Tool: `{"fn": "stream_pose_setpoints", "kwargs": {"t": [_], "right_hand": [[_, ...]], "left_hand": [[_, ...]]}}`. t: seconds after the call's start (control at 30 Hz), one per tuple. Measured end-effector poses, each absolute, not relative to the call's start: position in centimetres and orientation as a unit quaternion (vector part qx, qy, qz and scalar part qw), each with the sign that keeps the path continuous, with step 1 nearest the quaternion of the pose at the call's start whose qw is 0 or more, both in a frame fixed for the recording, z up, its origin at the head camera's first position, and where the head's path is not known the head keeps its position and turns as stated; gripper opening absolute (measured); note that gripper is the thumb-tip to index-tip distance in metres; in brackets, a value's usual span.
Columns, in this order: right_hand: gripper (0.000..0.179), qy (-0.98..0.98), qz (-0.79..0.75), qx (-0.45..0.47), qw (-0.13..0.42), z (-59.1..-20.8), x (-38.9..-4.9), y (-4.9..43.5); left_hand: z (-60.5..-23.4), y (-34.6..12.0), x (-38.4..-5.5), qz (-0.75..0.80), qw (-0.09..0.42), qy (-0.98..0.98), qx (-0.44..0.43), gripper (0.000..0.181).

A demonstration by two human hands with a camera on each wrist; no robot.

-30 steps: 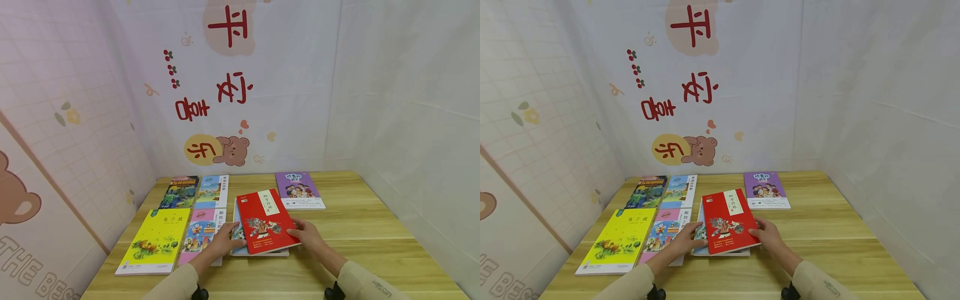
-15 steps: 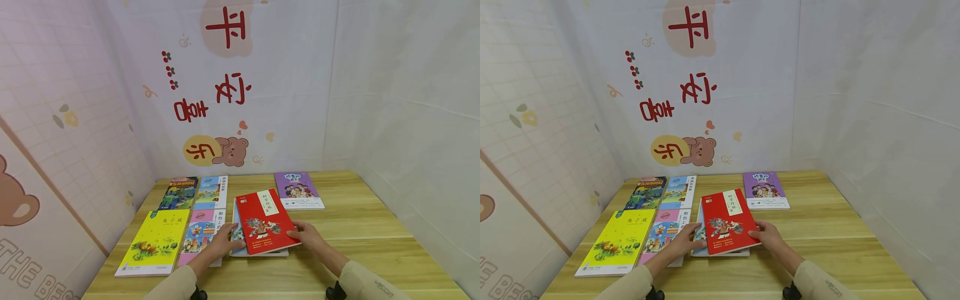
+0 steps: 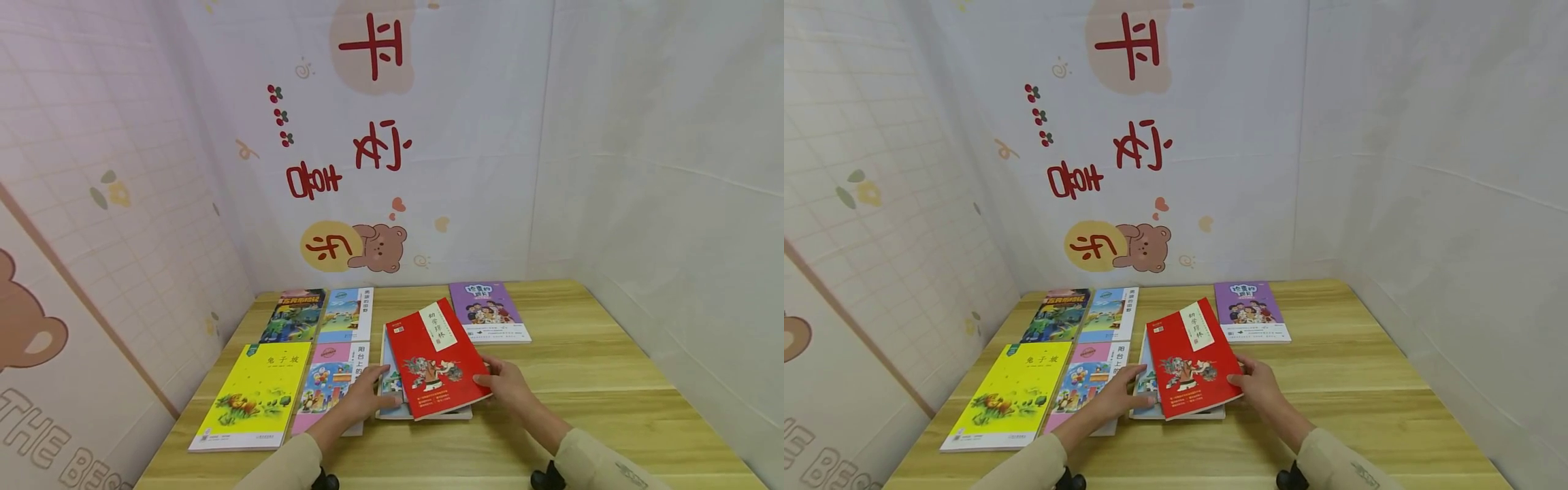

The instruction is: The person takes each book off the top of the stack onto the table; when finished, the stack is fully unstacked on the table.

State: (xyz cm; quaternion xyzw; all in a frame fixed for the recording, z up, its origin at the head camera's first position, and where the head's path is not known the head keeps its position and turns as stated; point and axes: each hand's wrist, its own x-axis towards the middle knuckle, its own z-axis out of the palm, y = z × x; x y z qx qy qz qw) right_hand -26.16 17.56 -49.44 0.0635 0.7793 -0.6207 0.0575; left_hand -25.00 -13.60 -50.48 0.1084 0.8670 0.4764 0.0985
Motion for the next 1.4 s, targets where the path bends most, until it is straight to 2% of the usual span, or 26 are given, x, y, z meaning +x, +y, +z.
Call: {"fn": "stream_pose_setpoints", "kwargs": {"t": [0.5,0.67,0.97,1.4], "right_hand": [[0.054,0.727,-0.682,0.060,0.061,-48.3,-26.1,19.5],[0.055,0.724,-0.684,0.069,0.060,-48.2,-26.4,19.9],[0.062,0.724,-0.684,0.066,0.060,-47.6,-27.4,20.8],[0.063,0.712,-0.699,0.058,0.026,-46.8,-29.1,23.9]], "left_hand": [[-50.5,-12.9,-25.0,0.472,0.069,0.873,0.103,0.076],[-50.5,-12.4,-25.3,0.473,0.083,0.873,0.086,0.078],[-50.2,-12.3,-25.6,0.460,0.098,0.875,0.113,0.075],[-50.1,-12.5,-25.7,0.468,0.114,0.866,0.134,0.070]]}}
